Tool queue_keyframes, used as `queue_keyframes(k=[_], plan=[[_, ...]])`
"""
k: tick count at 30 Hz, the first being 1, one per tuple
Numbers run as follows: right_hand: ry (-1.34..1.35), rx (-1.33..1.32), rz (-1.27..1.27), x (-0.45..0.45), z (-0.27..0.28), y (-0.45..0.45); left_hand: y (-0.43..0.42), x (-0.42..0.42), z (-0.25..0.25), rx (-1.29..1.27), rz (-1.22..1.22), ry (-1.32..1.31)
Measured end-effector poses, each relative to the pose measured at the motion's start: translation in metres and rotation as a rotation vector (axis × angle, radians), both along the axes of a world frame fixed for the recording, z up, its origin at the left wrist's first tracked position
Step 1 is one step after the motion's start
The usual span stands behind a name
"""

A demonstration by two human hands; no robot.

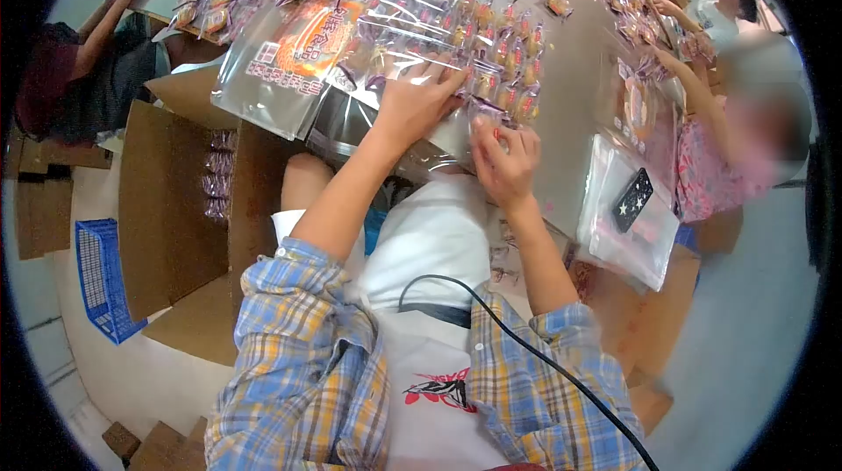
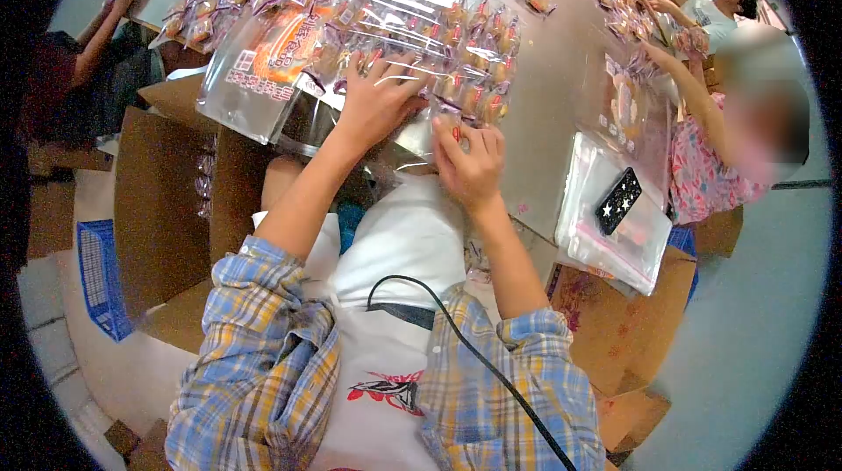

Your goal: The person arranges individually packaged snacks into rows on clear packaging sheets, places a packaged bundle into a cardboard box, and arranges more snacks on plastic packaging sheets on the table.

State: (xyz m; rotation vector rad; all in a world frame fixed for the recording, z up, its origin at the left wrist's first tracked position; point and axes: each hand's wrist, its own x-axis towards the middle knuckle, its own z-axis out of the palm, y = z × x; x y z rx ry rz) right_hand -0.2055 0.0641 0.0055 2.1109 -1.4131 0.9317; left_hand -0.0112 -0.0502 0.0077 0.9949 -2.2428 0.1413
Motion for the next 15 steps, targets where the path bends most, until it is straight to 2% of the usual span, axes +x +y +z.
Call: queue_keyframes(k=[3, 6, 12, 15], plan=[[-0.013, 0.012, -0.167, 0.013, 0.007, 0.002, 0.001, -0.004, 0.001, 0.088, 0.045, -0.040], [-0.260, 0.163, -0.201, 0.038, 0.020, 0.003, 0.002, -0.003, 0.003, 0.100, 0.047, -0.060], [-0.136, 0.121, 0.242, 0.017, 0.004, -0.005, -0.002, -0.002, -0.001, 0.037, 0.064, -0.132], [-0.063, 0.179, 0.349, 0.009, 0.007, -0.014, -0.001, -0.001, -0.002, 0.039, 0.036, -0.119]])
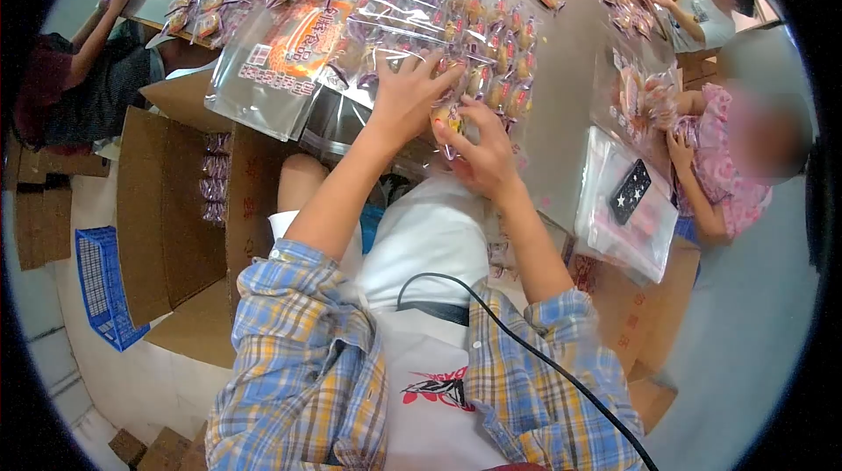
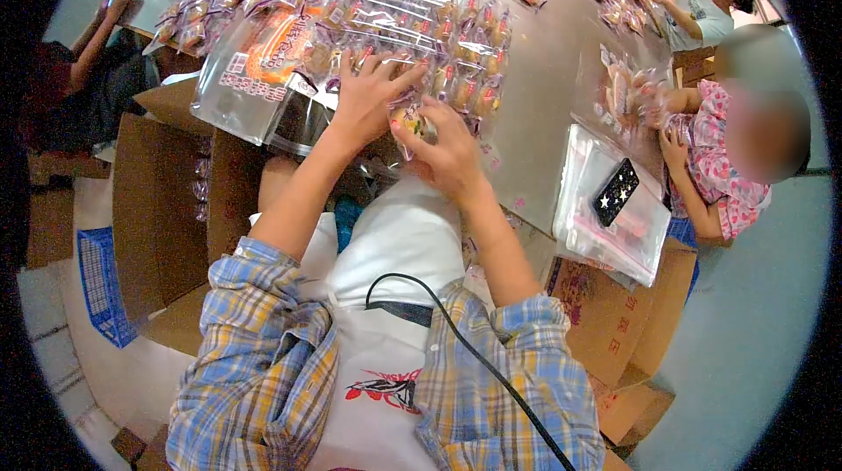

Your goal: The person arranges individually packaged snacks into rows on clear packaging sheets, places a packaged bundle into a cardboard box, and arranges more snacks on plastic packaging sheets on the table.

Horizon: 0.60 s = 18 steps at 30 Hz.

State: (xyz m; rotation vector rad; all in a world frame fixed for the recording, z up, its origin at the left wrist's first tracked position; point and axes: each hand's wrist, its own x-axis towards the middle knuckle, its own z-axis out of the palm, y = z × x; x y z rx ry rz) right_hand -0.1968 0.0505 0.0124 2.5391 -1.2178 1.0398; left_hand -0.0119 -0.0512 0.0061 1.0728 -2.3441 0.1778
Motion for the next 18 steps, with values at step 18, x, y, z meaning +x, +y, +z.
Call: queue_keyframes(k=[18], plan=[[0.071, -0.028, -0.022, -0.016, 0.028, -0.024, 0.005, -0.009, 0.001, 0.089, 0.047, 0.158]])
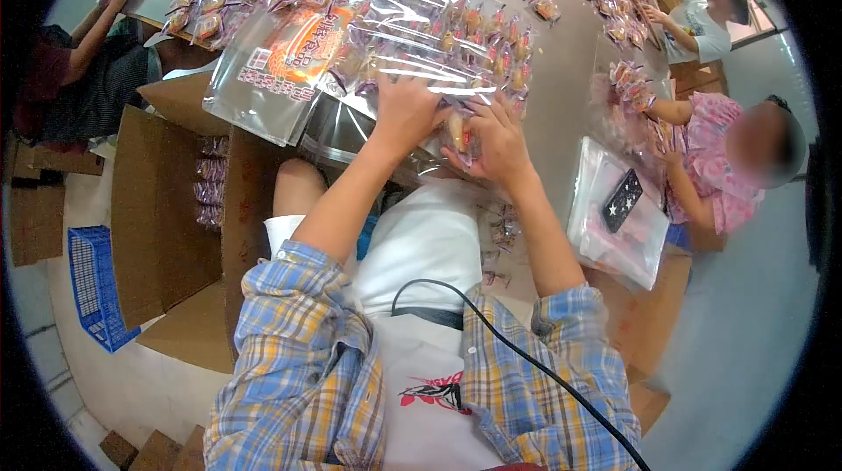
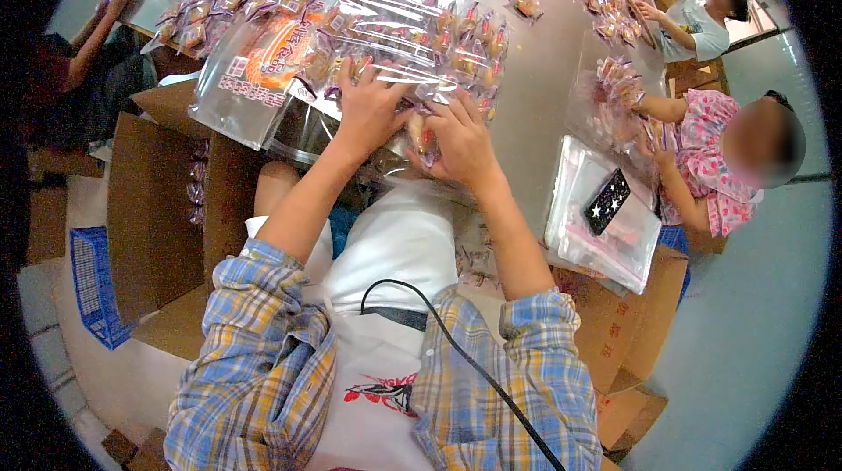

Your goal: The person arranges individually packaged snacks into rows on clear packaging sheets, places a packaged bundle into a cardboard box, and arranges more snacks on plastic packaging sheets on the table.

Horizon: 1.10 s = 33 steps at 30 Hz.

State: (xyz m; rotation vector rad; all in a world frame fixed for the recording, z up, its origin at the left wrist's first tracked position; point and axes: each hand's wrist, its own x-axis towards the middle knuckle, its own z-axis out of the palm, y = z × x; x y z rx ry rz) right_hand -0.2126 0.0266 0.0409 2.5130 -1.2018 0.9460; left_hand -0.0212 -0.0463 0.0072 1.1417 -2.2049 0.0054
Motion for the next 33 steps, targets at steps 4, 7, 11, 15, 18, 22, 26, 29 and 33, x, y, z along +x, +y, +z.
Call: queue_keyframes(k=[4, 7, 11, 15, 18, 22, 26, 29, 33], plan=[[0.010, 0.125, 0.016, 0.005, 0.004, -0.001, -0.001, 0.003, -0.003, -0.030, -0.025, 0.001], [0.017, 0.022, -0.002, 0.012, 0.003, -0.011, -0.003, 0.003, -0.007, -0.095, -0.018, 0.032], [-0.012, 0.042, -0.036, 0.010, -0.002, -0.013, -0.002, 0.002, -0.004, -0.105, -0.004, 0.052], [-0.022, 0.064, -0.121, 0.002, -0.014, -0.017, -0.006, -0.005, -0.009, -0.019, 0.020, 0.068], [-0.021, -0.037, -0.136, 0.006, -0.015, -0.022, -0.006, -0.002, -0.006, -0.141, 0.059, 0.088], [0.064, 0.031, -0.225, 0.010, -0.014, -0.017, -0.009, 0.000, -0.005, -0.233, 0.101, 0.094], [0.126, 0.012, -0.233, 0.007, -0.011, -0.015, -0.006, 0.000, -0.001, -0.104, 0.108, 0.044], [0.182, -0.031, -0.260, 0.005, -0.011, -0.017, -0.008, -0.002, -0.006, -0.210, 0.133, 0.102], [0.203, 0.071, -0.376, 0.013, -0.017, -0.020, -0.007, -0.003, -0.007, -0.208, 0.154, 0.080]])
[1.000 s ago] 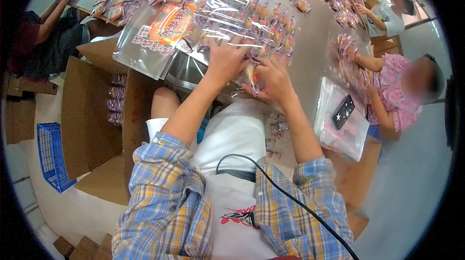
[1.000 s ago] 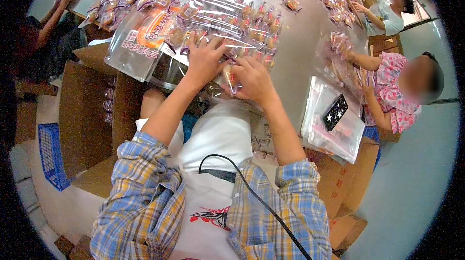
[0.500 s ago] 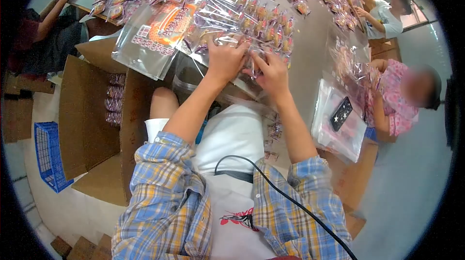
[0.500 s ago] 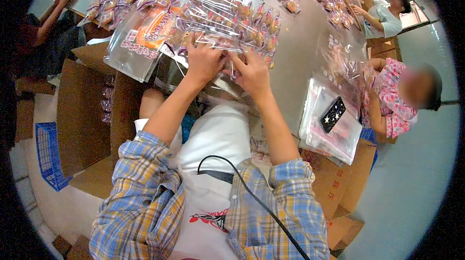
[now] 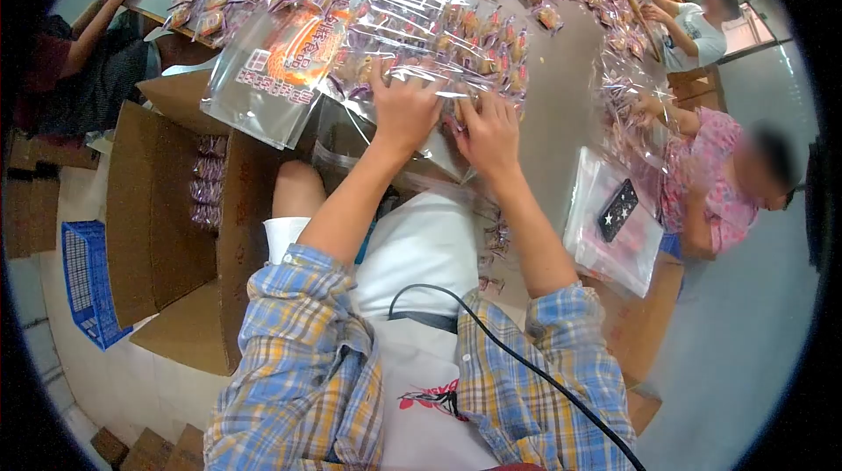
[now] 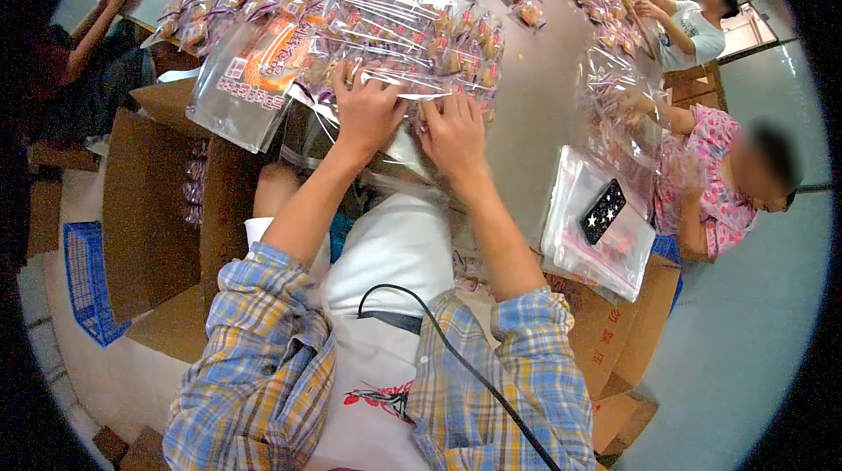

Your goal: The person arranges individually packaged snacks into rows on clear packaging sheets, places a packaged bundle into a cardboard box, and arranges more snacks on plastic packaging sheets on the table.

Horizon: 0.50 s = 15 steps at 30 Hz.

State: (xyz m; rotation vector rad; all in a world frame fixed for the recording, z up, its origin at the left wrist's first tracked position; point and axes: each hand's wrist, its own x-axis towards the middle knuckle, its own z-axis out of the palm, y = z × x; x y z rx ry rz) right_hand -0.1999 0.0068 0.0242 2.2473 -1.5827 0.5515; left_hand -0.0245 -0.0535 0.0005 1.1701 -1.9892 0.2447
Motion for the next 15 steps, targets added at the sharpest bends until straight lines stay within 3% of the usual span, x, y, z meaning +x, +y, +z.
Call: queue_keyframes(k=[6, 10, 15], plan=[[0.027, -0.023, -0.081, 0.011, 0.003, -0.007, 0.004, 0.000, 0.014, -0.002, 0.009, -0.039], [0.098, 0.215, -0.280, 0.030, 0.013, -0.017, 0.001, -0.003, 0.006, -0.026, 0.029, -0.059], [0.064, 0.053, -0.188, 0.029, 0.008, -0.024, 0.000, -0.001, 0.004, -0.004, 0.041, -0.113]])
